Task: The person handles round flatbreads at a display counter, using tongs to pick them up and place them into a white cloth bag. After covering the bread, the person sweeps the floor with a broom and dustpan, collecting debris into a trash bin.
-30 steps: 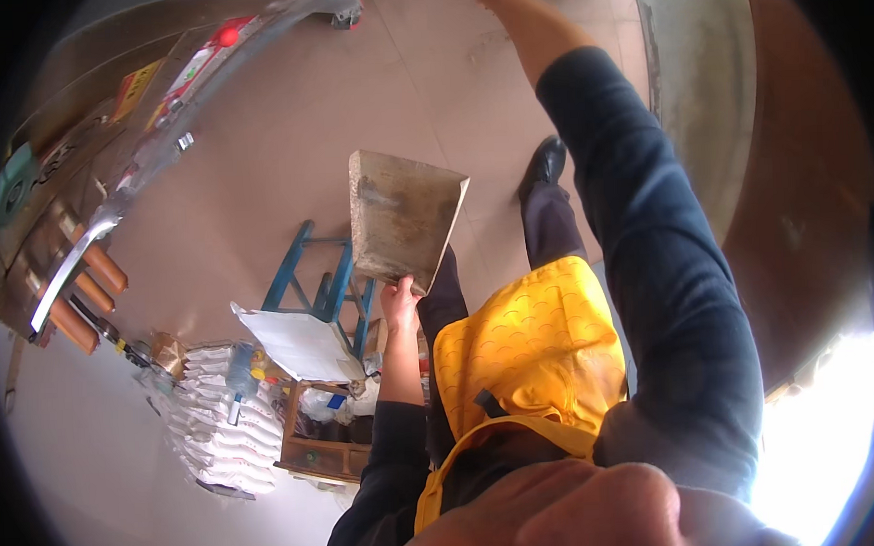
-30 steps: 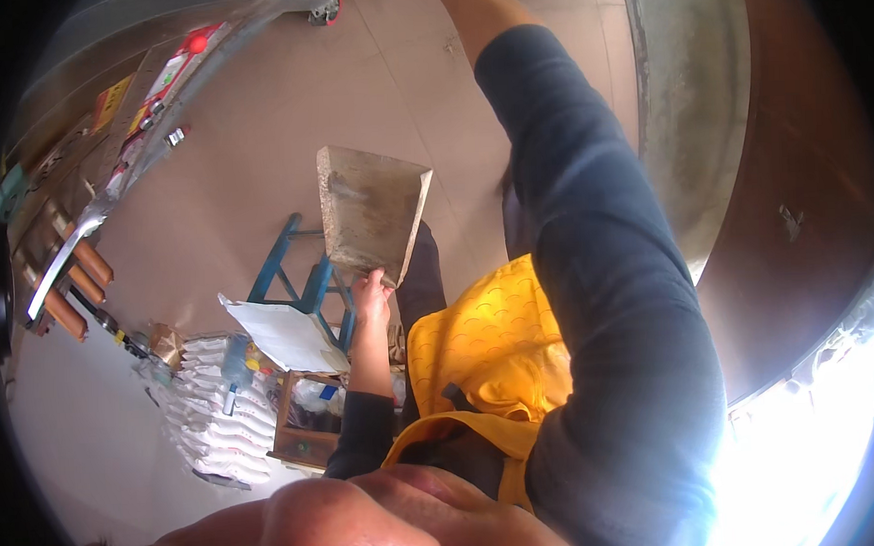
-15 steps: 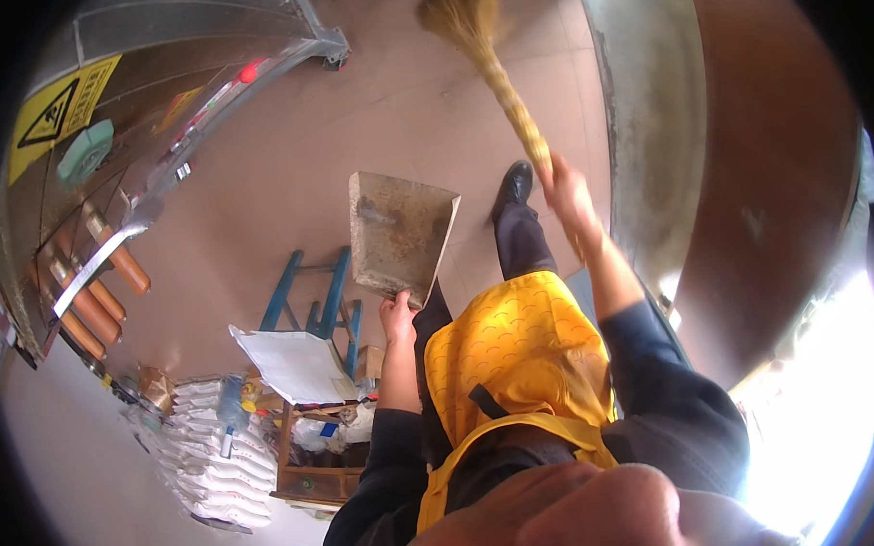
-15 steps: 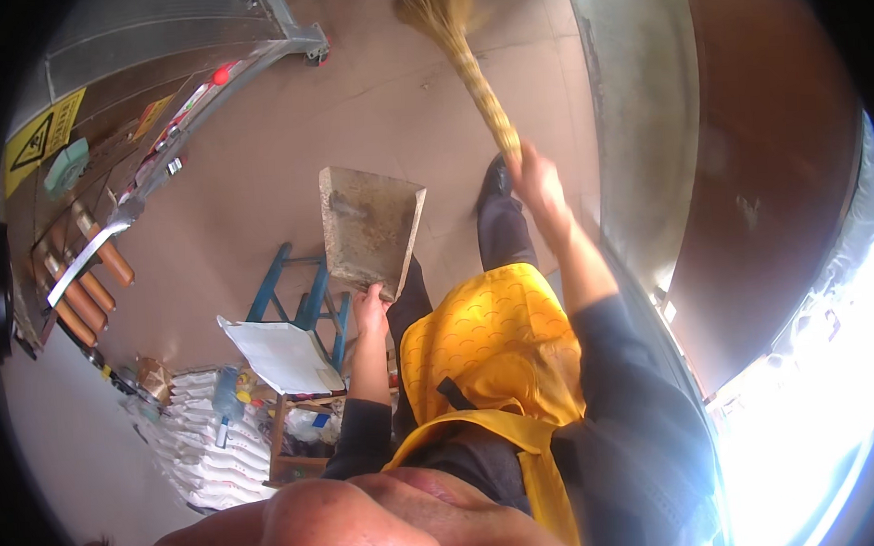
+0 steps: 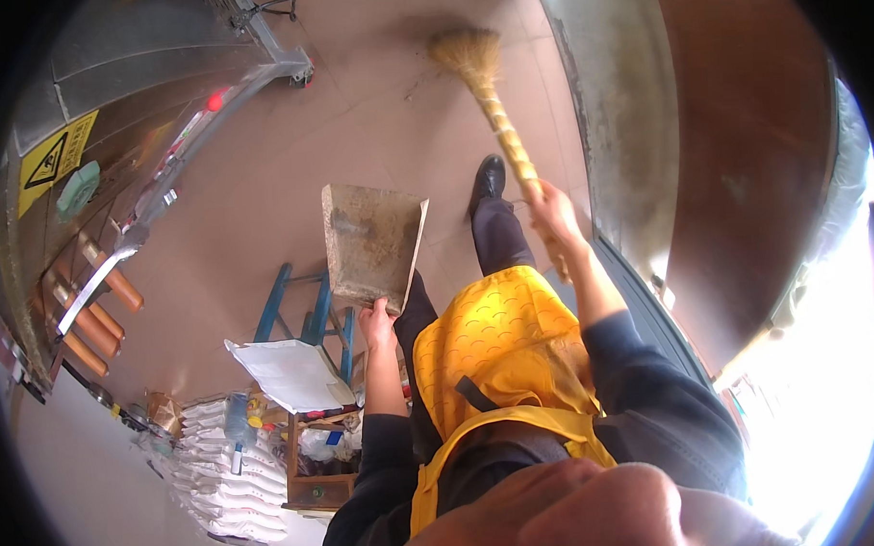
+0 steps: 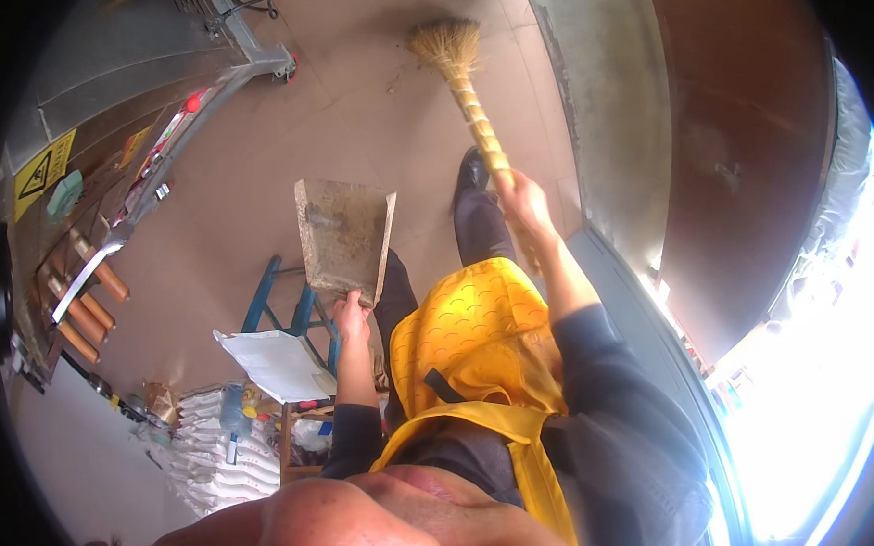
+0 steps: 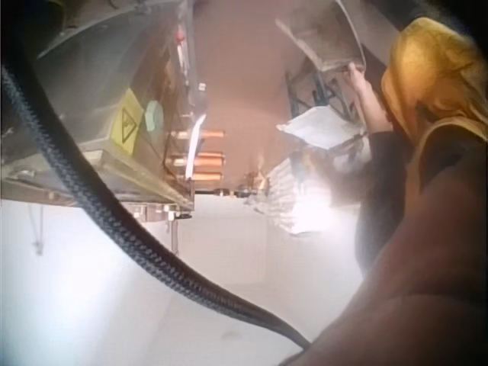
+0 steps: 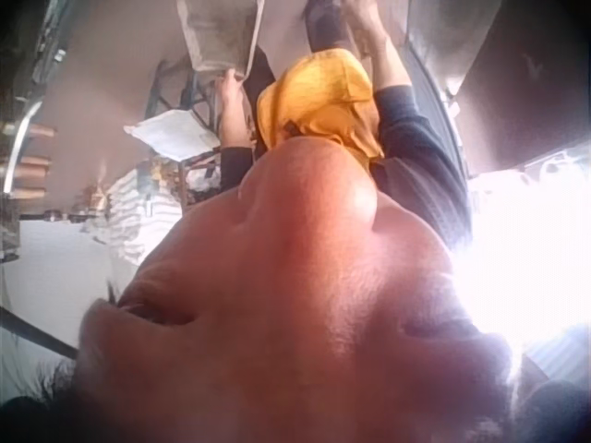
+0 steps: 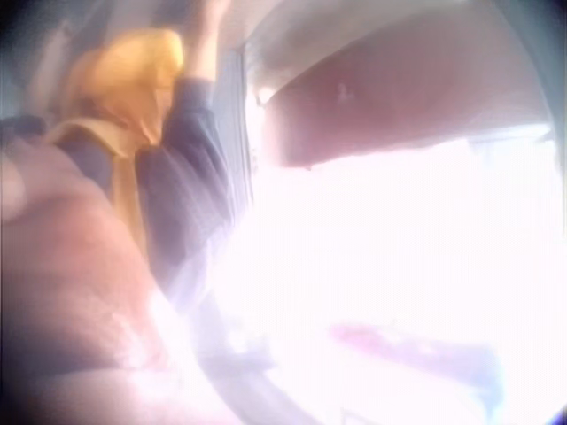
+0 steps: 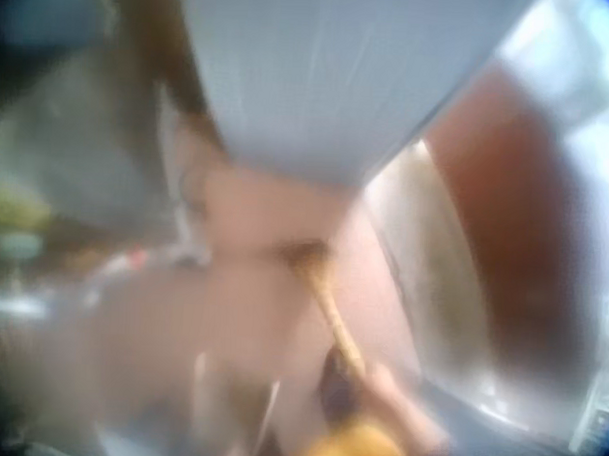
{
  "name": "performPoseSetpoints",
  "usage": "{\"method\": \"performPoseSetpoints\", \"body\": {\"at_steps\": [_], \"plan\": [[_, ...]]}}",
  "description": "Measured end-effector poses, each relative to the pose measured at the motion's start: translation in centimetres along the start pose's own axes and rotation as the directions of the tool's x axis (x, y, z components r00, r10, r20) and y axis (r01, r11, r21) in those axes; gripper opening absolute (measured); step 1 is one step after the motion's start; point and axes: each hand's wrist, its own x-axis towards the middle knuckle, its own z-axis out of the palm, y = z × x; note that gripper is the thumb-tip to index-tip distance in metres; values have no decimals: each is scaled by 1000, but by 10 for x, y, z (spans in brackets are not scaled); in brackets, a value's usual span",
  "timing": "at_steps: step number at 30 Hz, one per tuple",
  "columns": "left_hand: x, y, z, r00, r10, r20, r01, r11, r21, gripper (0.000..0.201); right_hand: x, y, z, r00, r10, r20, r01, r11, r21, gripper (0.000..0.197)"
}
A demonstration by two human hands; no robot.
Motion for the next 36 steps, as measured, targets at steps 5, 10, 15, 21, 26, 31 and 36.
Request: {"method": "performPoseSetpoints", "body": {"at_steps": [5,10,15,21,26,31,36], "plan": [[3,-4,-4,994,16,108,-18,1000,18,32,22,54,-67,997,69,29,-71,994,77,60],[6,-6,-2,997,53,57,-57,995,79,27,133,2,-104,997,-67,-45,70,995,77,16],[18,-22,-8,998,41,53,-42,999,23,22,180,-8,-9,961,-92,262,231,789,-569,18],[-9,-18,-10,1000,5,27,-5,1000,-1,20,124,80,81,826,-192,529,561,196,-804,8],[0,-28,-24,999,0,32,0,1000,7,22,13,34,20,974,150,172,-87,940,-329,21],[-4,-19,-34,995,37,93,-34,999,-32,21,21,-21,-1,995,-101,18,102,963,-250,41],[10,-19,-46,998,56,40,-58,996,70,18,151,-119,16,994,-105,30,109,927,-360,42]]}}
